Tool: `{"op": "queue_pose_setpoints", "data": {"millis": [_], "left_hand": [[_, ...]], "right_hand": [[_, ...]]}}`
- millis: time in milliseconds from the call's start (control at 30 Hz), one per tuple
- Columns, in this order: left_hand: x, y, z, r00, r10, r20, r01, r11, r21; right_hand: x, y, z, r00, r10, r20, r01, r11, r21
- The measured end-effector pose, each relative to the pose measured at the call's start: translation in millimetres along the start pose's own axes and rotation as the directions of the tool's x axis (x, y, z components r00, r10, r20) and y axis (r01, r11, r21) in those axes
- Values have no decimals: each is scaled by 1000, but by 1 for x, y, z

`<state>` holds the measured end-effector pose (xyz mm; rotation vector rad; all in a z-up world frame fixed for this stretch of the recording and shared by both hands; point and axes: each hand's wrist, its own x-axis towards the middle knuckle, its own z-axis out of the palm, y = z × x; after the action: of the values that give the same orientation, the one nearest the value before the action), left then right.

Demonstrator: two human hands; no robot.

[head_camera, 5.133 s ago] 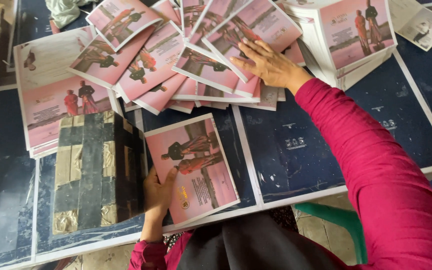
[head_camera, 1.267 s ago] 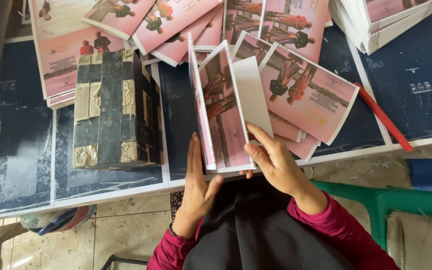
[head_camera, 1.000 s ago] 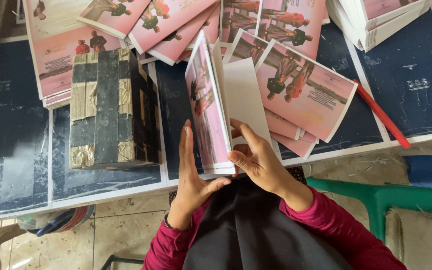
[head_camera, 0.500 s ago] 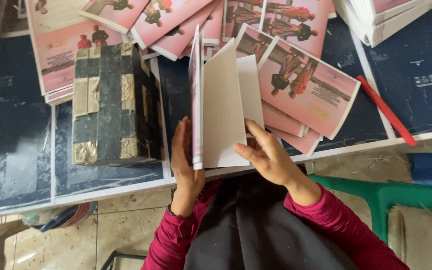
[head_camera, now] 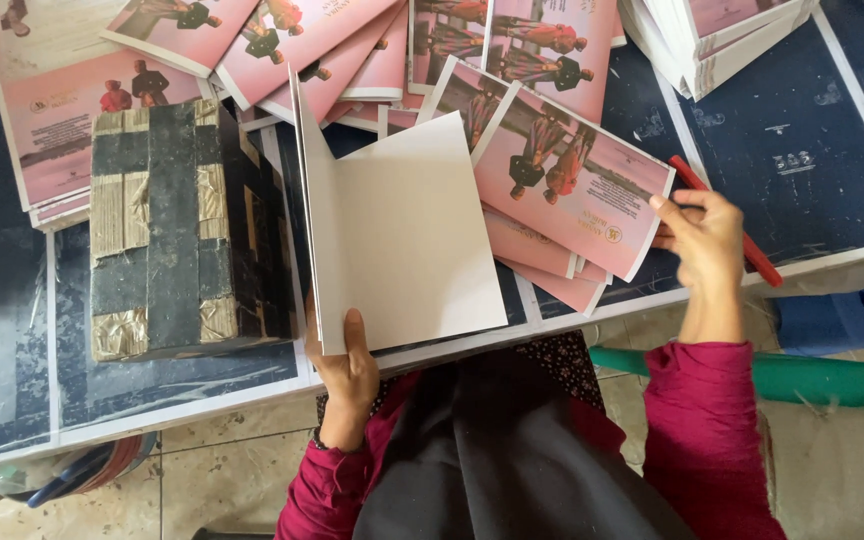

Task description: The person inserts pink covers into white folded paper booklets, presses the spine with a red pen, and stacks the finished units. They repeat this process for multiple booklets on a table with many loose covers and a taped block nearby.

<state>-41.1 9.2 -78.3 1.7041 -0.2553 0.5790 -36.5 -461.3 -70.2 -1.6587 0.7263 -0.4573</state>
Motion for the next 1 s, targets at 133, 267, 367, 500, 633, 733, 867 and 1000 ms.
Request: {"op": "queue_pose_setpoints", "data": {"millis": [133, 267, 367, 500, 633, 733, 867, 1000], "left_hand": [[14, 21, 0, 999, 29, -14, -27, 996, 89], [13, 14, 0, 995, 97, 30, -99, 993, 66], [17, 25, -1, 993, 102, 64, -104, 994, 36], [18, 34, 7, 993, 70, 100, -51, 982, -182], [21, 34, -1, 984, 71, 161, -42, 983, -181], [26, 36, -4, 959, 173, 225, -141, 978, -151], [22, 31, -5, 963, 234, 135, -238, 971, 15], [21, 32, 1, 972, 227, 69, -234, 964, 129]], "right_hand": [[-14, 1, 19, 996, 56, 70, -73, 956, 283], [-49, -52, 33, 991, -136, 20, 112, 883, 455], [-92, -104, 49, 918, -374, -132, 390, 789, 475], [-157, -145, 90, 797, -560, -225, 592, 653, 472], [-217, -110, 145, 727, -686, 30, 674, 721, 162], [-241, -109, 178, 489, -612, 622, 553, 769, 321], [-238, -141, 164, 357, -566, 743, 502, 787, 358], [-155, -105, 120, 729, -625, 278, 638, 768, 56]]}}
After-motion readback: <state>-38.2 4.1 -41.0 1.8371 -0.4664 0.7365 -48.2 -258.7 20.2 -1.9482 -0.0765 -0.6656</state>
